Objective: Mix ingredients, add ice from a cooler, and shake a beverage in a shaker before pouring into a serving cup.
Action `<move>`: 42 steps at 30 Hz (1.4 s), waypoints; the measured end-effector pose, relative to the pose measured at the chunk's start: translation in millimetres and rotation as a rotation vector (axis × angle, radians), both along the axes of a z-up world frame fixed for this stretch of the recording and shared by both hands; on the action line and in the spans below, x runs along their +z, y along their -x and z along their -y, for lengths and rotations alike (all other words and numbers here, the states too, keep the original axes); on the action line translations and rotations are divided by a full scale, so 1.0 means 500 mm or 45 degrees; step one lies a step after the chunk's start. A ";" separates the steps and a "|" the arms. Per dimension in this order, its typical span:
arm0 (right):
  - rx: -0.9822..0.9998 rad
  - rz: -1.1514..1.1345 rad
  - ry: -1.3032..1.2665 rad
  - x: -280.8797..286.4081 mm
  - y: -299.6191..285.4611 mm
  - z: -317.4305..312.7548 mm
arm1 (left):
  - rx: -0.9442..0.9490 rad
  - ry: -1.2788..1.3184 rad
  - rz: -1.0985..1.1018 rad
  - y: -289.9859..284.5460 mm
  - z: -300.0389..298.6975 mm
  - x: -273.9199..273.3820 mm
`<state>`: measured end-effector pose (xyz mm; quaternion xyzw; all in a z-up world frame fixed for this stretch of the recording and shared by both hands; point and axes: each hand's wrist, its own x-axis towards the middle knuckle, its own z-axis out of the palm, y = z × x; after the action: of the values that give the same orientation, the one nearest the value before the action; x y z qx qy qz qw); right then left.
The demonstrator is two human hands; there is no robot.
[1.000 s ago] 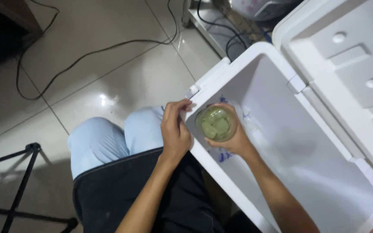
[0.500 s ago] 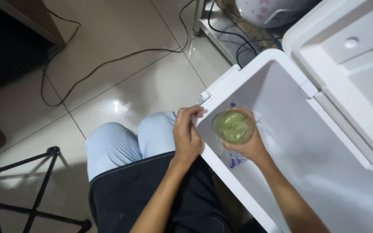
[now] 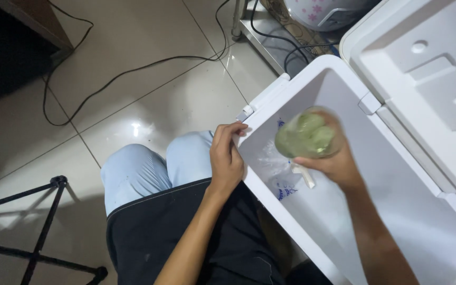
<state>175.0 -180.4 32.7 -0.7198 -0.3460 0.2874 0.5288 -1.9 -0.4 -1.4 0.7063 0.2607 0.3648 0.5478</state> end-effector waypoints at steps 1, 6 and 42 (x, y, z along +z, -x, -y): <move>-0.016 -0.062 -0.004 0.013 -0.009 0.008 | -0.012 -0.003 0.014 0.000 0.000 -0.002; -0.042 -0.101 -0.060 0.068 0.001 0.018 | -0.033 -0.043 -0.119 0.003 0.012 0.028; 0.118 0.255 1.272 -0.237 -0.001 0.190 | -0.409 0.035 0.143 -0.036 0.046 0.028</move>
<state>175.6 -275.3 -86.0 -0.8926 -0.2469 0.3704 0.0710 15.9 -23.5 12.4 0.7099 0.1184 0.3076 0.6224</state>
